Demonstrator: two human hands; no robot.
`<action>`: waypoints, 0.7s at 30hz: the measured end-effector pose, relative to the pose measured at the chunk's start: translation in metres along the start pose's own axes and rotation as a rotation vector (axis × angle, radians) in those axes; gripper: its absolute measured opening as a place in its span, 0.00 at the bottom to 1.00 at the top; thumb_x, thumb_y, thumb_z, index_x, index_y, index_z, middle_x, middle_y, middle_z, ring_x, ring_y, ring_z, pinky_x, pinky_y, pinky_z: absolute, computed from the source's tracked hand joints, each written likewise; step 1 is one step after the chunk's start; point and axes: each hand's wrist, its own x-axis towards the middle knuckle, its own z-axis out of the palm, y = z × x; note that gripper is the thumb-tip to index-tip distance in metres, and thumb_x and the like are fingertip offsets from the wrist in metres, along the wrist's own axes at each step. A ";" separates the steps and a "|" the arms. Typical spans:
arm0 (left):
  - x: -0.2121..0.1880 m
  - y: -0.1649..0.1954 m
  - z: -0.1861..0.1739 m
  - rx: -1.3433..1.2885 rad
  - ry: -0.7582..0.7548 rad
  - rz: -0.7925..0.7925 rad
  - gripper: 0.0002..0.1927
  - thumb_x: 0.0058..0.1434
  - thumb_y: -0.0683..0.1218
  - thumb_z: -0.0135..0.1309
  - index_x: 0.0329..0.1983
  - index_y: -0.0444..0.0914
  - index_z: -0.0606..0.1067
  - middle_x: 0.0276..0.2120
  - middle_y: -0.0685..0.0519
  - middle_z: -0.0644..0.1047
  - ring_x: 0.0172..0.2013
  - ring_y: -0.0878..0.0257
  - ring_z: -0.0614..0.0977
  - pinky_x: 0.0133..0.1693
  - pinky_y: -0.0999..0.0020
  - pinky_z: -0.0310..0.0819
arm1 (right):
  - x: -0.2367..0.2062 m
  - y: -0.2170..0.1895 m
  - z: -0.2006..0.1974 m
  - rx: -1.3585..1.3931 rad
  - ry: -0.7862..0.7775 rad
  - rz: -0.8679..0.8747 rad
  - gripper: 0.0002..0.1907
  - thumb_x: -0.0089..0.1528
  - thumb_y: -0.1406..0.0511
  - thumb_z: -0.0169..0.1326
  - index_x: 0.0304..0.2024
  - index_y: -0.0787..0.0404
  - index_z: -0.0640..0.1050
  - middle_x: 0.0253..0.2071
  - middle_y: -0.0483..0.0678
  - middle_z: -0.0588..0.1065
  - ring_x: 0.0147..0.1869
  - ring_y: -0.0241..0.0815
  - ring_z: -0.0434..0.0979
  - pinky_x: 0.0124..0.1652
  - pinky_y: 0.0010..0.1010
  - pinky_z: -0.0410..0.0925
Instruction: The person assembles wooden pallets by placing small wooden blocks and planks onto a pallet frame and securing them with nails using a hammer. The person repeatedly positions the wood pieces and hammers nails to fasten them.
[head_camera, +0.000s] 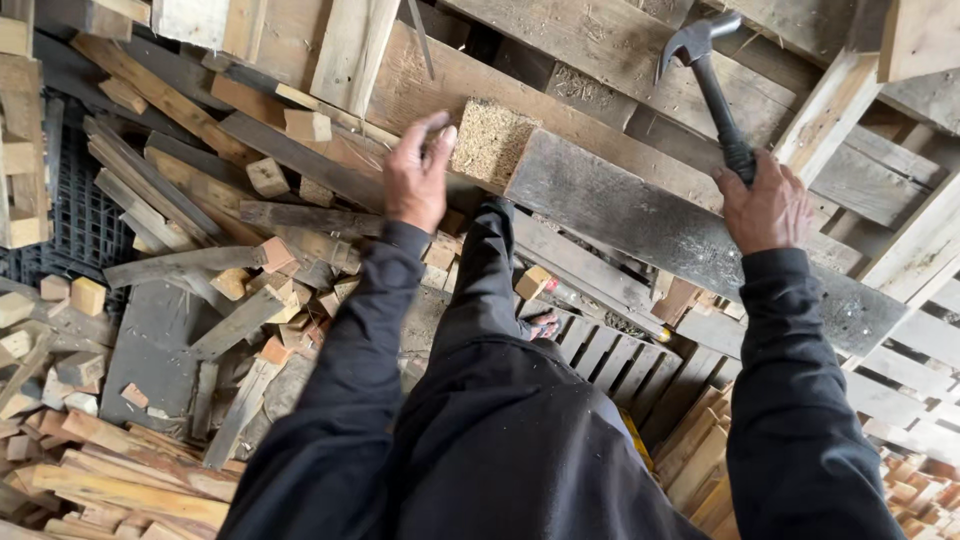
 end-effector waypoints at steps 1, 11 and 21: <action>0.010 -0.007 -0.018 0.167 -0.072 0.032 0.38 0.66 0.73 0.46 0.59 0.38 0.74 0.51 0.44 0.79 0.33 0.63 0.80 0.34 0.66 0.81 | -0.004 -0.011 -0.001 -0.128 0.121 -0.092 0.22 0.65 0.55 0.64 0.53 0.63 0.78 0.38 0.56 0.78 0.36 0.47 0.78 0.32 0.37 0.72; 0.017 -0.033 -0.006 0.171 -0.294 -0.163 0.37 0.66 0.71 0.50 0.63 0.38 0.74 0.57 0.42 0.78 0.47 0.59 0.86 0.43 0.62 0.85 | -0.106 -0.153 0.079 0.210 -0.262 -0.460 0.41 0.61 0.51 0.57 0.67 0.72 0.68 0.62 0.71 0.68 0.64 0.69 0.68 0.61 0.61 0.60; -0.003 -0.043 0.048 -0.155 -0.207 -0.116 0.21 0.71 0.57 0.56 0.56 0.36 0.80 0.45 0.47 0.86 0.42 0.64 0.87 0.44 0.68 0.84 | -0.023 -0.145 0.159 0.158 -0.073 -0.377 0.44 0.69 0.39 0.46 0.76 0.59 0.62 0.77 0.76 0.45 0.83 0.72 0.40 0.76 0.57 0.39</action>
